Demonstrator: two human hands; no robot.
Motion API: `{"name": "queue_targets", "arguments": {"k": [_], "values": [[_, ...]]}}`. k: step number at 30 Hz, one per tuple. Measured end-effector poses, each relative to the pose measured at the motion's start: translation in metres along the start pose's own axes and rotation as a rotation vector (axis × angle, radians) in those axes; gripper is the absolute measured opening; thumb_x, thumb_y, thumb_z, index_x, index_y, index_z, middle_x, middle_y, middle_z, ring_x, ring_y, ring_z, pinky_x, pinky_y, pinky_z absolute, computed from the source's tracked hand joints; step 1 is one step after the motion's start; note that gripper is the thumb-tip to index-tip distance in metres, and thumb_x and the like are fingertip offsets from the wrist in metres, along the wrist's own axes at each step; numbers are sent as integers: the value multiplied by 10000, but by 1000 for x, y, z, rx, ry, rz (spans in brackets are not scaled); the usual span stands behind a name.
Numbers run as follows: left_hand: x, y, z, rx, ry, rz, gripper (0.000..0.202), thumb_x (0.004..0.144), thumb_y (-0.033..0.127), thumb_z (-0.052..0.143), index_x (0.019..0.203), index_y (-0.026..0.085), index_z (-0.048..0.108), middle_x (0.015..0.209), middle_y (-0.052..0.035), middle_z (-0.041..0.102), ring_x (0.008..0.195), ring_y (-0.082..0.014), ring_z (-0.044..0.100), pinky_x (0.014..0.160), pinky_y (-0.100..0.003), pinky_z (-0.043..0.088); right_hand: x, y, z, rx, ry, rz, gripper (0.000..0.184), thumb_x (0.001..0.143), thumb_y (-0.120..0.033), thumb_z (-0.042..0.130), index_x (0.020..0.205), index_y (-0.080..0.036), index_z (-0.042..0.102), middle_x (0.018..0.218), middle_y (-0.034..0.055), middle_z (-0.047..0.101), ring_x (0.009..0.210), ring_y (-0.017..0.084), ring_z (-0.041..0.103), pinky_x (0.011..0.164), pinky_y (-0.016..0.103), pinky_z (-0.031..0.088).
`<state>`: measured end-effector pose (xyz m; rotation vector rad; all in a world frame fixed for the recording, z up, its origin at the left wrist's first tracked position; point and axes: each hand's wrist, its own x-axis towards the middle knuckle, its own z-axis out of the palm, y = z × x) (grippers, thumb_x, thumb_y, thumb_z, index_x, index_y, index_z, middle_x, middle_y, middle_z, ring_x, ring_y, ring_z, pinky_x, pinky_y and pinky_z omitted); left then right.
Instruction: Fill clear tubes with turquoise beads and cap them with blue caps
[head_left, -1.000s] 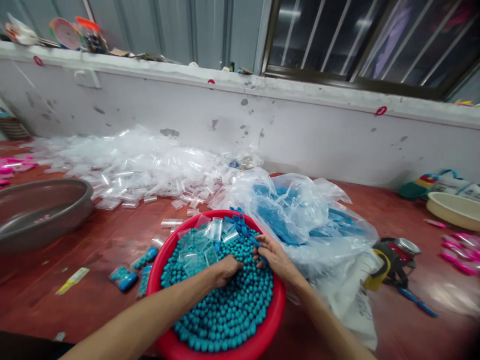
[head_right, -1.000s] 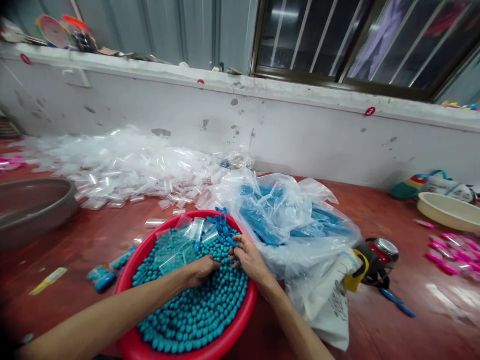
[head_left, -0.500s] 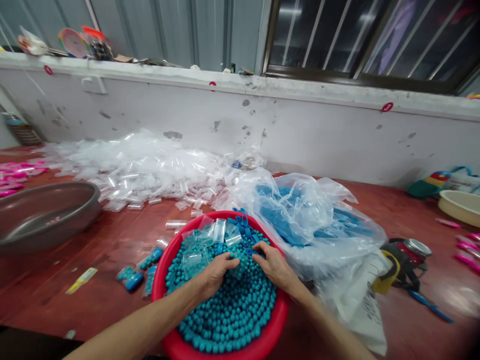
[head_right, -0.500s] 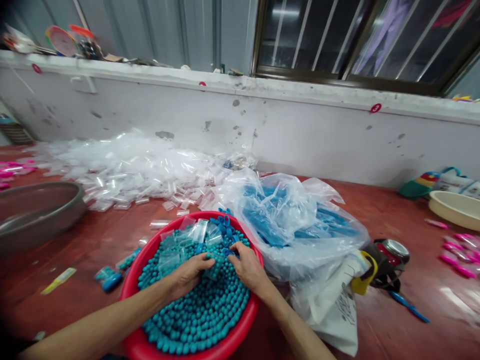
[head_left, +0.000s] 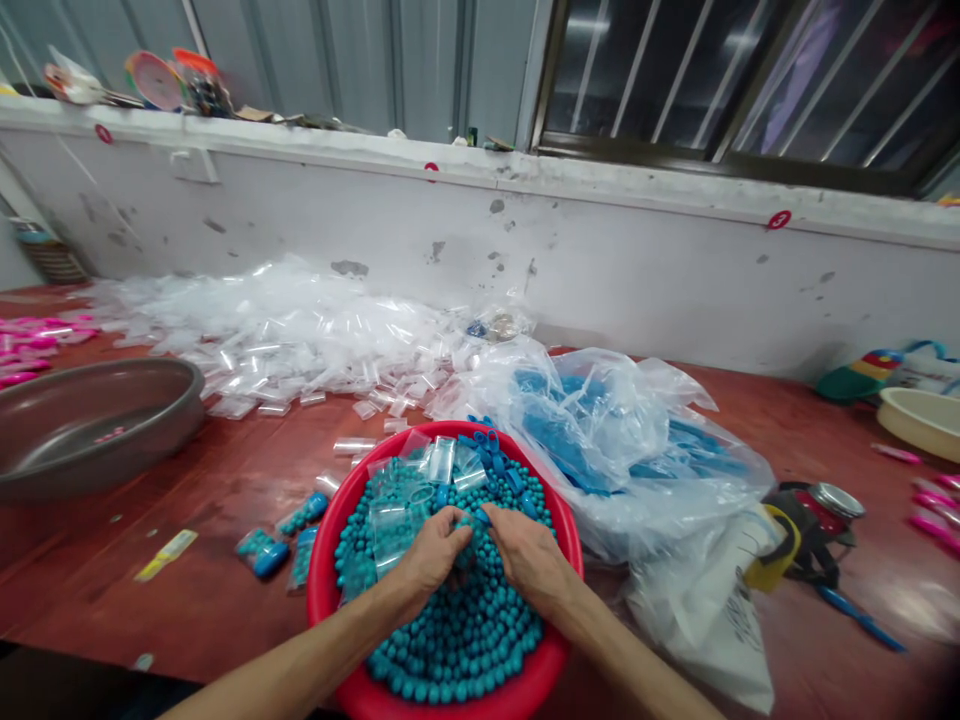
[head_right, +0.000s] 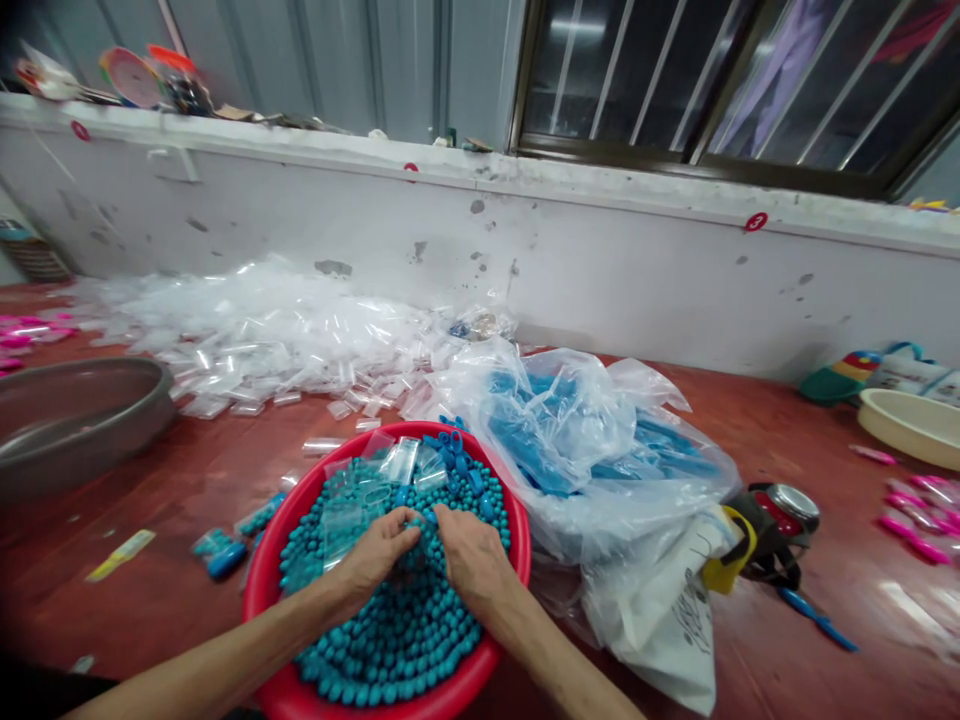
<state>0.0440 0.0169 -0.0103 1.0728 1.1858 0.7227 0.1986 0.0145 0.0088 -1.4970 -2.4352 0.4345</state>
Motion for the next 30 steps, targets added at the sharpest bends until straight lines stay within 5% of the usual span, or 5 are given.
{"name": "queue_targets", "arguments": {"k": [6, 12, 17, 22, 30], "values": [[-7, 0, -12, 70, 10, -52, 364, 661, 470, 505, 860, 166, 478, 552, 61, 505, 356, -64, 430, 328, -168, 252, -5, 11, -6, 127, -151, -43, 357, 881, -182, 285, 1114, -199, 554, 996, 56, 650, 927, 166, 588, 796, 255, 432], [-16, 5, -12, 23, -25, -98, 450, 622, 536, 533, 875, 170, 467, 545, 63, 509, 334, -53, 419, 313, -158, 237, 7, 7, -4, 80, 35, 78, 386, 845, -200, 376, 1218, -153, 464, 1084, 108, 587, 992, 193, 543, 851, 297, 415], [-26, 10, -22, -47, -17, -89, 403, 658, 491, 531, 895, 173, 459, 556, 57, 520, 354, -52, 436, 321, -146, 244, 8, 12, -15, 148, -30, -1, 402, 824, -117, 336, 1183, -198, 496, 999, 61, 619, 917, 177, 561, 805, 286, 431], [-30, 12, -43, -114, -14, -72, 373, 675, 454, 534, 909, 180, 434, 565, 57, 532, 370, -50, 453, 330, -136, 245, 3, 11, -32, -136, -89, -59, 433, 790, -46, 356, 1110, -256, 557, 1051, 51, 595, 936, 196, 532, 796, 310, 418], [-28, 6, -36, -13, -59, -81, 320, 699, 431, 496, 878, 176, 426, 590, 38, 558, 351, -67, 479, 305, -139, 250, 20, 1, -1, -428, -130, -289, 205, 834, -103, 417, 845, -149, 616, 1164, 123, 526, 1213, 298, 316, 977, 506, 217]]}}
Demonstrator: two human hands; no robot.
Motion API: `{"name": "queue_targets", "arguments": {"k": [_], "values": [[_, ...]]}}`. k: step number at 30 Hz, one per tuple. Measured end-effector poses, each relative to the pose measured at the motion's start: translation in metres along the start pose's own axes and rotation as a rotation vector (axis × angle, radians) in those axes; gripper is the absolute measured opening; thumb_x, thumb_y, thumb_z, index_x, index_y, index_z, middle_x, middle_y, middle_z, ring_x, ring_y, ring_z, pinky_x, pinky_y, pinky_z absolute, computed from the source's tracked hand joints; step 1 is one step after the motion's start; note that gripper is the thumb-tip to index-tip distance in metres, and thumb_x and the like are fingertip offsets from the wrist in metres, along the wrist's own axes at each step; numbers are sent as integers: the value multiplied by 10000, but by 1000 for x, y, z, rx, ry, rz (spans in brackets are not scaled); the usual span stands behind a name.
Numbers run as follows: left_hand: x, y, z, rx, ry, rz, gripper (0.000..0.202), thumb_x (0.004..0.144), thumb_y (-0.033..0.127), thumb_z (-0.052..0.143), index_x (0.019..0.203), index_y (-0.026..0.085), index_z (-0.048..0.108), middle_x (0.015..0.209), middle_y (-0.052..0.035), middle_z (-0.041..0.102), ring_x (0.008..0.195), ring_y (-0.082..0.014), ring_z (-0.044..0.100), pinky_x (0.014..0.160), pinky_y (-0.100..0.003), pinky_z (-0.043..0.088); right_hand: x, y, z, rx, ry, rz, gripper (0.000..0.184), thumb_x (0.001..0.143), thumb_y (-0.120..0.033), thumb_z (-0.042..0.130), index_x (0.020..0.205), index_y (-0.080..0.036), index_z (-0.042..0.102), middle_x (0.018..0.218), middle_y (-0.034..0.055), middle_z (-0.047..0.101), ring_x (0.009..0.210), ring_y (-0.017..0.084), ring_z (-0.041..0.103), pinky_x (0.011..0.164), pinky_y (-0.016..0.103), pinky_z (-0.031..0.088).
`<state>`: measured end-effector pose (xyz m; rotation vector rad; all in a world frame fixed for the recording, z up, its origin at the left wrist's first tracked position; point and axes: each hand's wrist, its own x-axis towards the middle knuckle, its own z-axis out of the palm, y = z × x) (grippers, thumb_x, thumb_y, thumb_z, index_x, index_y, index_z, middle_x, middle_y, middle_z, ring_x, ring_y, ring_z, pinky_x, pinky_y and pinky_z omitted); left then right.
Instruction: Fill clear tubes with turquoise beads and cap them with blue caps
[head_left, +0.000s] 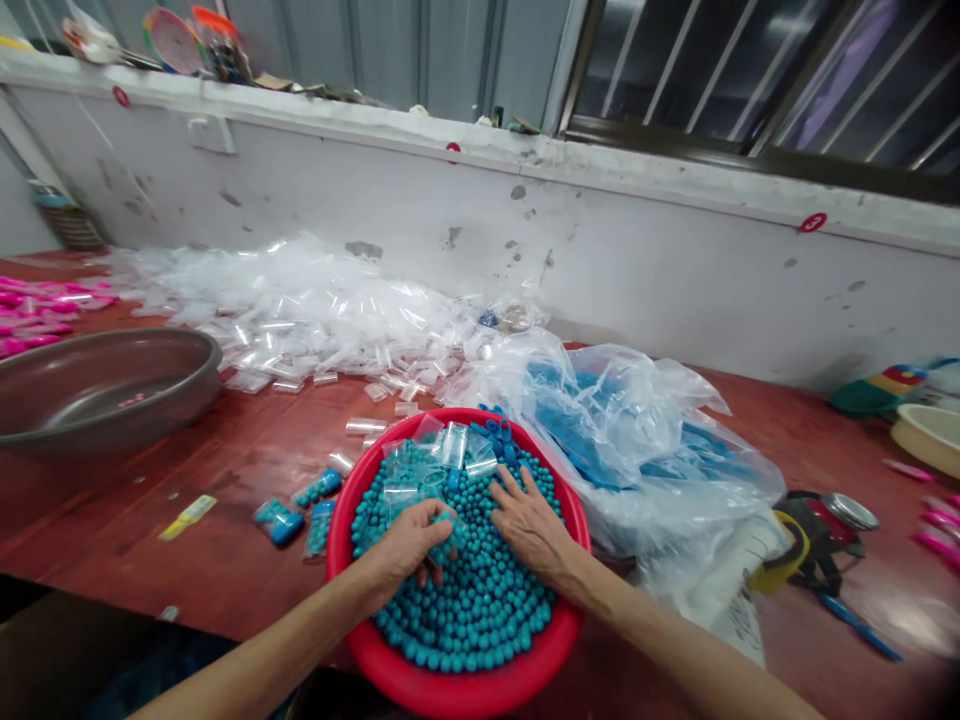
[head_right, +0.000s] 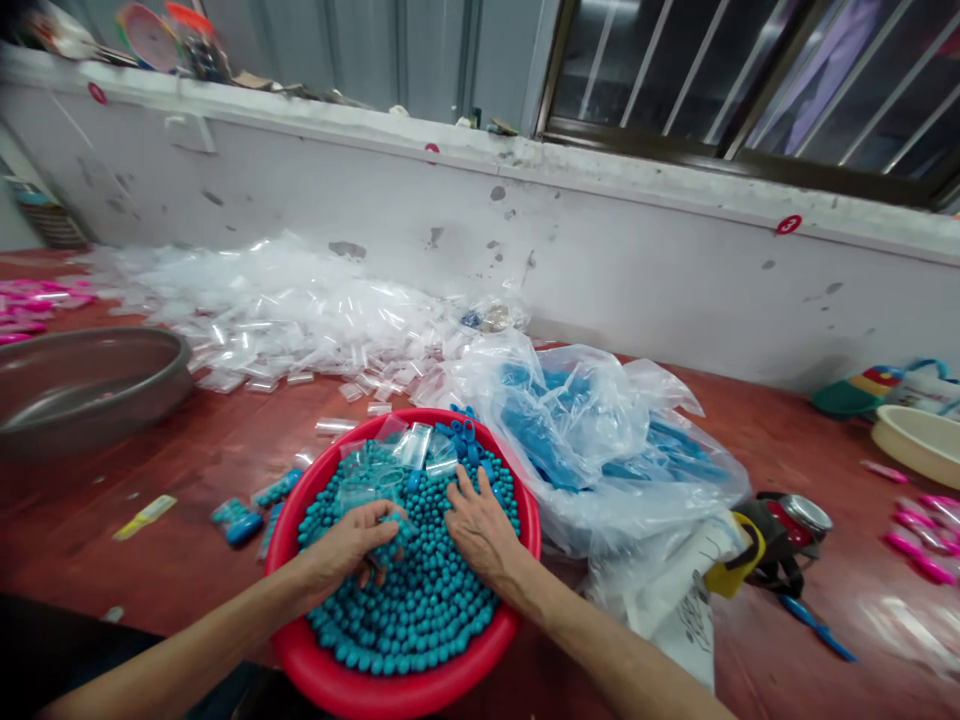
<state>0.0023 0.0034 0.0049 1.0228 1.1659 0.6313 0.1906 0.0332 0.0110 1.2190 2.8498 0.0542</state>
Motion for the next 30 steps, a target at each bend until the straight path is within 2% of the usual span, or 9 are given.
{"name": "queue_targets", "arguments": {"k": [3, 5, 9, 13, 15, 17, 24, 26, 30], "values": [[2, -3, 5, 34, -11, 7, 292, 702, 405, 493, 873, 179, 421, 611, 38, 557, 375, -77, 503, 311, -143, 270, 2, -1, -3, 123, 27, 208, 155, 846, -147, 430, 904, -138, 574, 931, 112, 626, 989, 247, 539, 854, 383, 384], [3, -6, 8, 43, 7, 40, 274, 708, 400, 487, 859, 182, 417, 609, 52, 533, 373, -74, 495, 312, -148, 284, 1, -5, -7, 269, 57, 277, 174, 855, -237, 448, 979, -157, 540, 836, 73, 644, 826, 208, 602, 729, 300, 437], [5, -8, 13, 9, 54, 94, 284, 728, 394, 470, 900, 174, 420, 614, 59, 513, 357, -59, 464, 316, -154, 301, -2, -19, -7, 691, 233, 158, 222, 874, -243, 396, 1028, -193, 548, 915, 54, 633, 878, 177, 578, 746, 259, 423], [2, -5, 18, -79, 8, 124, 442, 713, 404, 500, 1059, 152, 390, 619, 46, 533, 348, -53, 456, 310, -146, 282, -3, -26, 0, 981, 259, 231, 278, 882, -219, 337, 993, -177, 589, 643, -5, 578, 605, 127, 546, 571, 219, 420], [1, -4, 21, -124, 7, 133, 537, 697, 409, 522, 1130, 145, 348, 616, 44, 537, 353, -59, 464, 310, -145, 280, -4, -27, 2, 1026, 272, 309, 270, 872, -223, 356, 955, -167, 606, 562, -27, 526, 513, 113, 493, 506, 210, 386], [0, -3, 25, -164, 12, 133, 591, 687, 417, 530, 1167, 140, 324, 613, 39, 546, 353, -62, 468, 308, -144, 272, -6, -27, 2, 1025, 309, 321, 250, 856, -214, 387, 907, -167, 627, 586, -22, 538, 537, 113, 495, 526, 210, 379], [-4, -1, 34, -139, 136, 85, 481, 700, 356, 496, 1121, 148, 392, 485, 83, 468, 278, -41, 373, 282, -135, 221, -13, -22, -4, 1035, 271, 119, 241, 840, -201, 412, 810, -180, 651, 666, -6, 577, 624, 122, 514, 605, 219, 372], [-6, 0, 35, -134, 125, 74, 486, 706, 364, 488, 1130, 147, 394, 481, 84, 462, 275, -43, 370, 278, -137, 217, -15, -19, -3, 1055, 251, 104, 236, 836, -223, 425, 773, -175, 647, 651, -7, 566, 613, 120, 501, 597, 221, 365], [-10, 4, 36, -131, 88, 87, 592, 703, 401, 503, 1210, 137, 351, 511, 70, 484, 289, -51, 396, 285, -147, 228, -16, -16, 2, 1284, 148, 212, 229, 812, -260, 442, 759, -166, 644, 578, -21, 515, 506, 95, 419, 491, 205, 328]]}}
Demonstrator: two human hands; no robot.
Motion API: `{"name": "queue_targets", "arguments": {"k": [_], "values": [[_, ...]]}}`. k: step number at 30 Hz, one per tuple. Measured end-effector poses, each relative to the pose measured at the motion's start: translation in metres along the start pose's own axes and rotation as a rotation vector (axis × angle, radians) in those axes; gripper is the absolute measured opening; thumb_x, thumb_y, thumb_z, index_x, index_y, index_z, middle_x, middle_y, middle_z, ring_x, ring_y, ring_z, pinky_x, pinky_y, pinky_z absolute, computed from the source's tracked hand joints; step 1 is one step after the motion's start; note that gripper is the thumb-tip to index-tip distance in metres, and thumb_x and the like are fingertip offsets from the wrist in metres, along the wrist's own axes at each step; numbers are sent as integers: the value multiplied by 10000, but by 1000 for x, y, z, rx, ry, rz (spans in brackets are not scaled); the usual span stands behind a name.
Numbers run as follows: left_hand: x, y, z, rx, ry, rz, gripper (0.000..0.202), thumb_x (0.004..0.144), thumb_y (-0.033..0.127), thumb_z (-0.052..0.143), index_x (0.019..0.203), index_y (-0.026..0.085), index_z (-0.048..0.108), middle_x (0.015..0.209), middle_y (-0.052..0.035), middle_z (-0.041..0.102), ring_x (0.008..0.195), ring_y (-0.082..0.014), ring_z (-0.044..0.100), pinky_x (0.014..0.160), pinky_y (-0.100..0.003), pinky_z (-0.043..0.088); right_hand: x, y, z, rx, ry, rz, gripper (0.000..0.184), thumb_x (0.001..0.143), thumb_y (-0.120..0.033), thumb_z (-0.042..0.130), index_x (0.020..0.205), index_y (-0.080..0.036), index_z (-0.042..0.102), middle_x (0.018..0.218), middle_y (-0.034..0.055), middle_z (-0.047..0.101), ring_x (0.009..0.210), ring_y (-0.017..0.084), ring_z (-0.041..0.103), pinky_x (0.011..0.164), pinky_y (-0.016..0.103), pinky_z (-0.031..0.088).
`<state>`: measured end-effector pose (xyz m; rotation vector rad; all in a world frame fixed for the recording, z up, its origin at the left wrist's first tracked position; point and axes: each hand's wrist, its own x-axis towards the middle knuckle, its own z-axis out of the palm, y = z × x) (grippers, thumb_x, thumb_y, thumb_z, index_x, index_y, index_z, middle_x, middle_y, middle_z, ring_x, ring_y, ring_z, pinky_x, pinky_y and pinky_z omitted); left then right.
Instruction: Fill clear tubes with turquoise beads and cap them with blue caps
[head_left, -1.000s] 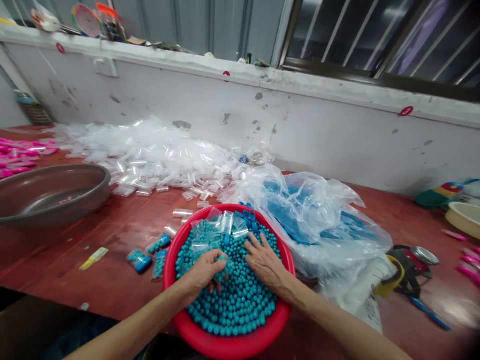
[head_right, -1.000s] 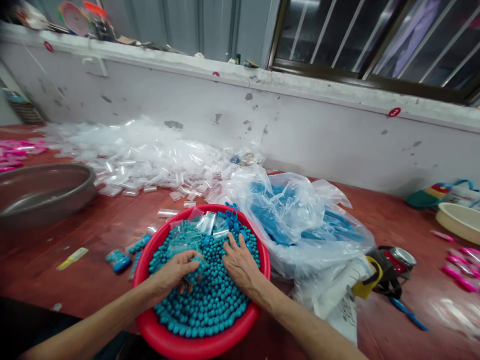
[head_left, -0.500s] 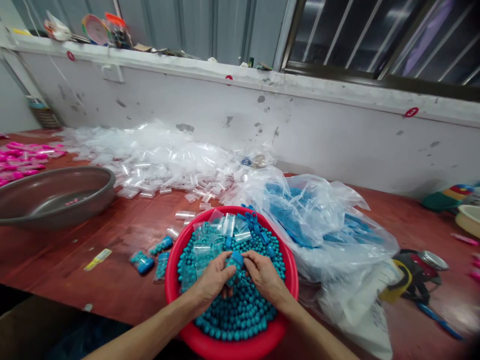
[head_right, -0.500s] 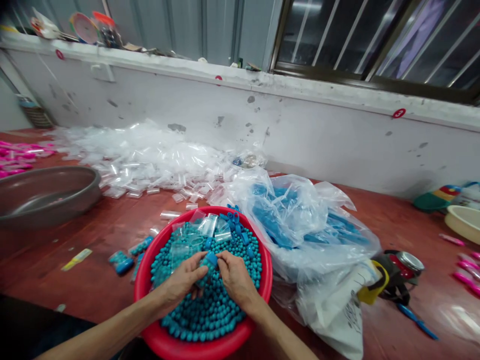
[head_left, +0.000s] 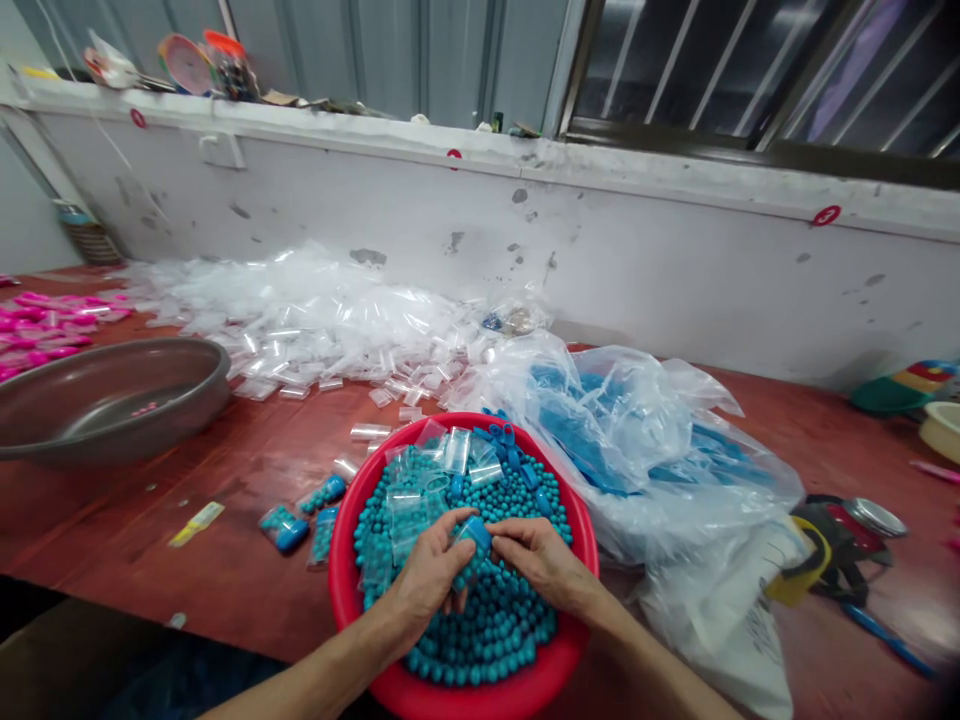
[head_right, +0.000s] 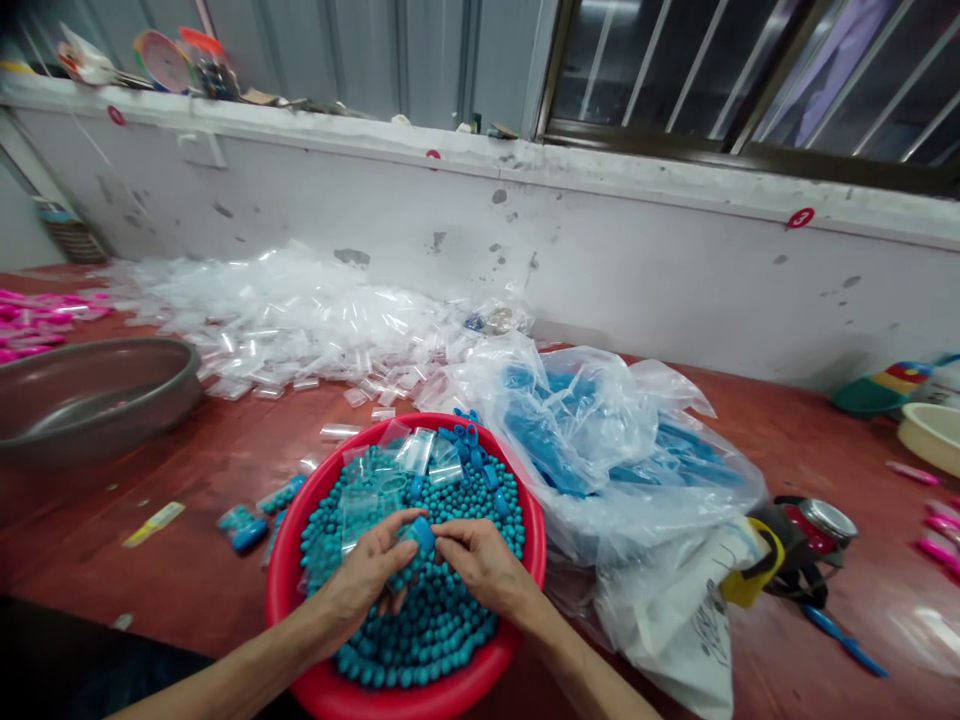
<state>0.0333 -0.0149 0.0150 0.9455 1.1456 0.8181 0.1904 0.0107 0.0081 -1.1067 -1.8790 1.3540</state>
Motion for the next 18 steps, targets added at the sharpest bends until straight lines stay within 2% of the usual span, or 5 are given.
{"name": "queue_targets", "arguments": {"k": [2, 5, 10, 16, 18], "values": [[-1, 4, 1, 5, 31, 43, 602, 709, 373, 514, 1239, 147, 340, 530, 75, 474, 305, -45, 394, 298, -151, 247, 0, 1, 1, 82, 36, 48, 230, 804, -274, 441, 778, -165, 642, 574, -24, 506, 479, 88, 385, 460, 201, 311], [-1, 7, 0, 2, 22, 63, 552, 715, 332, 521, 1211, 133, 386, 518, 84, 434, 335, -40, 368, 317, -154, 281, -1, -2, 0, 13, 62, -41, 228, 809, -274, 445, 743, -169, 636, 609, -19, 514, 547, 98, 422, 536, 212, 337], [3, 1, -3, -1, -79, 102, 553, 706, 350, 532, 1187, 119, 389, 518, 90, 411, 339, -38, 329, 317, -163, 322, -6, -6, -5, 37, -48, 29, 259, 807, -292, 451, 668, -149, 617, 544, -32, 467, 493, 83, 383, 482, 202, 297], [3, -3, -4, 25, -12, 87, 454, 696, 349, 545, 1085, 137, 443, 487, 105, 348, 338, -32, 299, 300, -144, 300, -8, -8, 0, -73, 12, -105, 268, 825, -268, 428, 659, -152, 603, 568, -36, 449, 542, 86, 396, 535, 209, 302], [1, -2, -4, 20, -62, 64, 479, 692, 377, 550, 1089, 142, 427, 490, 98, 393, 326, -34, 332, 295, -141, 282, -8, -7, -2, 4, -53, -47, 255, 809, -271, 447, 664, -148, 618, 555, -37, 452, 518, 80, 382, 508, 201, 298]]}}
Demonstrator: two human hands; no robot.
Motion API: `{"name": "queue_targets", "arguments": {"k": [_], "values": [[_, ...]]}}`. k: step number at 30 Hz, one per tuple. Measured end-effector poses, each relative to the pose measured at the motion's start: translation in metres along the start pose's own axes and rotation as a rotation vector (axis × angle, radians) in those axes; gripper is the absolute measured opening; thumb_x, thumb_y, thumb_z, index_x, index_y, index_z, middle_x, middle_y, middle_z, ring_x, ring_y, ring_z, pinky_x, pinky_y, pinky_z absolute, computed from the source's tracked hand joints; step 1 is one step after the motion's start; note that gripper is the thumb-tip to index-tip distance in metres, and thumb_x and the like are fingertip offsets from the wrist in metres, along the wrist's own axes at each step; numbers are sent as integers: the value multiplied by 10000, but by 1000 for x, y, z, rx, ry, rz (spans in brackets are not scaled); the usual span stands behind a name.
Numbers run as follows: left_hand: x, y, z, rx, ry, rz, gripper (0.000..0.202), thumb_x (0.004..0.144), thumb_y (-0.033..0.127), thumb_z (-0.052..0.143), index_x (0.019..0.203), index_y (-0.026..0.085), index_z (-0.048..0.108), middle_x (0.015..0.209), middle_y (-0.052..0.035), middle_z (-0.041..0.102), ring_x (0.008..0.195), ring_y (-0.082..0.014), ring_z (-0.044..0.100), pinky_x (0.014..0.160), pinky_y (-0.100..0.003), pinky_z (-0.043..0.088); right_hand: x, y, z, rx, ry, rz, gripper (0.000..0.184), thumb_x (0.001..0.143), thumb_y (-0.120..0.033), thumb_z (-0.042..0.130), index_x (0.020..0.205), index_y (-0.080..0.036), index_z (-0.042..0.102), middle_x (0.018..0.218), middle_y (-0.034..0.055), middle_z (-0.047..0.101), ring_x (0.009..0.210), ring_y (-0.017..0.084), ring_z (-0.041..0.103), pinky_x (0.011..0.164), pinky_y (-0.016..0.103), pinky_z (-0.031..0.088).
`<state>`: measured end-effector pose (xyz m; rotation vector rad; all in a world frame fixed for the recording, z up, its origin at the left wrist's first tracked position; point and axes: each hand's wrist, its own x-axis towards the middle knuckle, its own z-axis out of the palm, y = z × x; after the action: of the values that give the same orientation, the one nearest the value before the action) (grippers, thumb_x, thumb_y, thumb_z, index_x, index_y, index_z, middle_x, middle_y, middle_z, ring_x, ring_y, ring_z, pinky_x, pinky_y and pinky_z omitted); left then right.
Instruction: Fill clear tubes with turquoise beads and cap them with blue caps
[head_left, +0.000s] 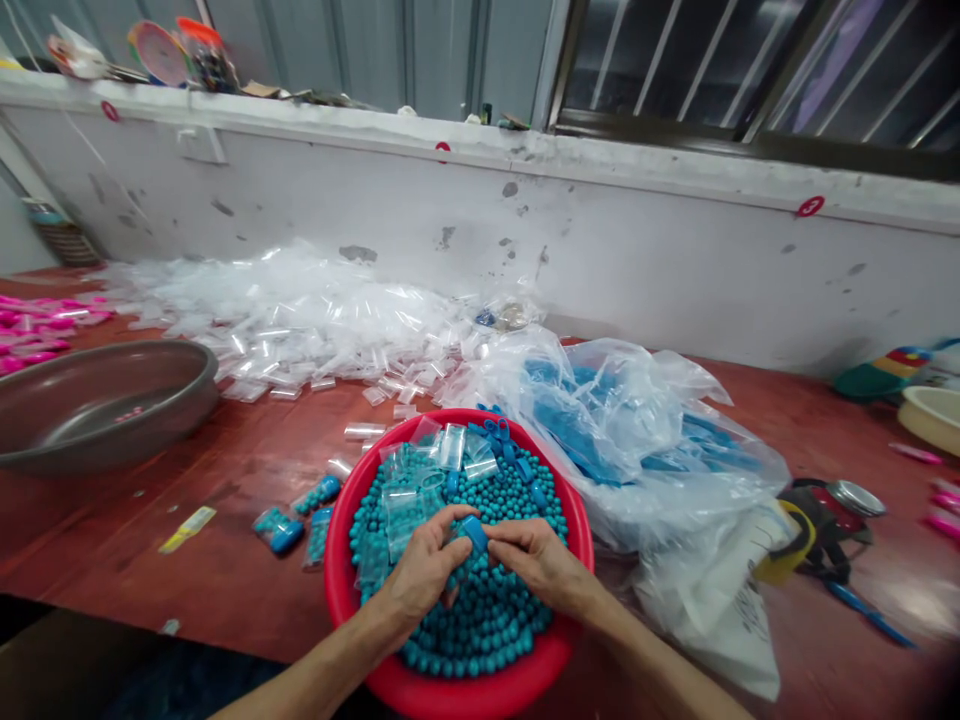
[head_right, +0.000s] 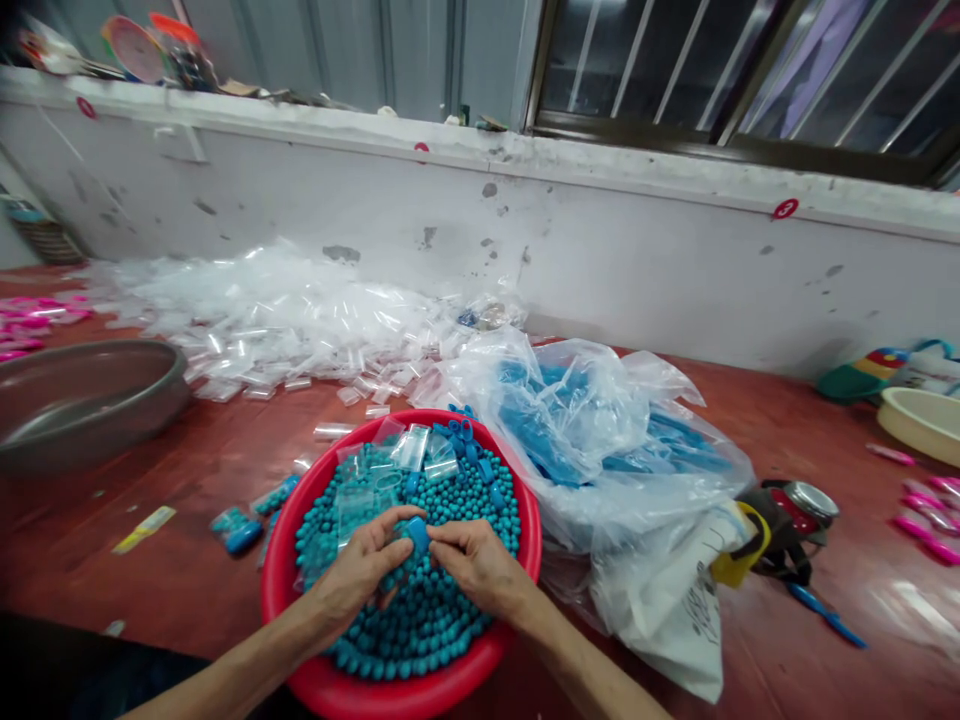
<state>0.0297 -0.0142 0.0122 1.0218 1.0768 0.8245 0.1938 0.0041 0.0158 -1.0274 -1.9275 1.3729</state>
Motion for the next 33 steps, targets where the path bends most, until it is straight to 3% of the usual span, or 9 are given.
{"name": "queue_targets", "arguments": {"k": [4, 7, 11, 15, 21, 25, 27, 30, 33], "values": [[-3, 1, -1, 5, -92, 1, 543, 719, 439, 504, 1157, 155, 356, 576, 52, 515, 318, -49, 427, 286, -138, 254, 0, 2, -8, 171, -49, 119, 232, 778, -285, 480, 726, -145, 659, 552, -33, 496, 468, 65, 356, 447, 184, 282], [-2, 3, -1, 36, -61, 56, 510, 726, 404, 518, 1149, 157, 377, 593, 61, 500, 318, -24, 389, 303, -141, 302, -1, 1, -8, 184, 2, 116, 230, 778, -284, 487, 732, -151, 668, 539, -34, 495, 457, 62, 350, 437, 182, 277], [-3, 6, -1, 23, -127, 32, 445, 728, 375, 529, 1106, 173, 409, 606, 62, 499, 340, -24, 377, 316, -145, 331, -6, -7, -4, 71, -14, 51, 244, 808, -272, 460, 712, -161, 655, 540, -37, 473, 482, 75, 364, 461, 191, 293], [-7, 4, 1, 90, -47, 47, 380, 733, 369, 518, 1046, 174, 427, 534, 96, 404, 318, -26, 337, 299, -147, 305, -12, -9, 0, -176, 40, -117, 276, 848, -279, 418, 724, -169, 638, 587, -26, 481, 563, 99, 409, 552, 211, 337], [-14, 0, 8, 109, -64, 34, 391, 732, 412, 493, 1031, 180, 391, 518, 102, 407, 296, -30, 335, 294, -152, 271, -14, -1, 4, -103, 13, -67, 248, 826, -231, 430, 771, -164, 663, 585, -24, 543, 539, 104, 459, 520, 203, 356], [-15, 4, 16, 117, 87, 102, 372, 734, 401, 500, 1021, 194, 388, 510, 112, 373, 295, -20, 301, 297, -145, 281, -19, -11, 9, -193, 212, -171, 253, 836, -209, 407, 901, -168, 648, 772, 29, 627, 739, 154, 555, 698, 259, 408], [-17, 5, 16, 96, 83, 95, 401, 730, 427, 504, 1032, 196, 376, 500, 109, 394, 286, -23, 323, 285, -137, 254, -23, -15, 7, -119, 194, -153, 254, 802, -190, 449, 993, -181, 616, 860, 35, 626, 780, 154, 557, 717, 268, 423], [-21, 6, 12, 59, 24, 52, 461, 713, 479, 517, 1041, 196, 359, 486, 95, 447, 278, -35, 374, 273, -124, 209, -25, -15, -1, 131, 26, -8, 299, 723, -171, 510, 1008, -177, 598, 830, 5, 600, 603, 98, 527, 572, 229, 441], [-26, 6, 11, 53, -12, 29, 475, 705, 489, 530, 1037, 196, 356, 499, 85, 477, 284, -38, 399, 276, -119, 214, -22, -11, -6, 416, 43, 110, 408, 641, -177, 567, 1047, -161, 533, 765, -25, 559, 479, 60, 473, 458, 210, 432]]}}
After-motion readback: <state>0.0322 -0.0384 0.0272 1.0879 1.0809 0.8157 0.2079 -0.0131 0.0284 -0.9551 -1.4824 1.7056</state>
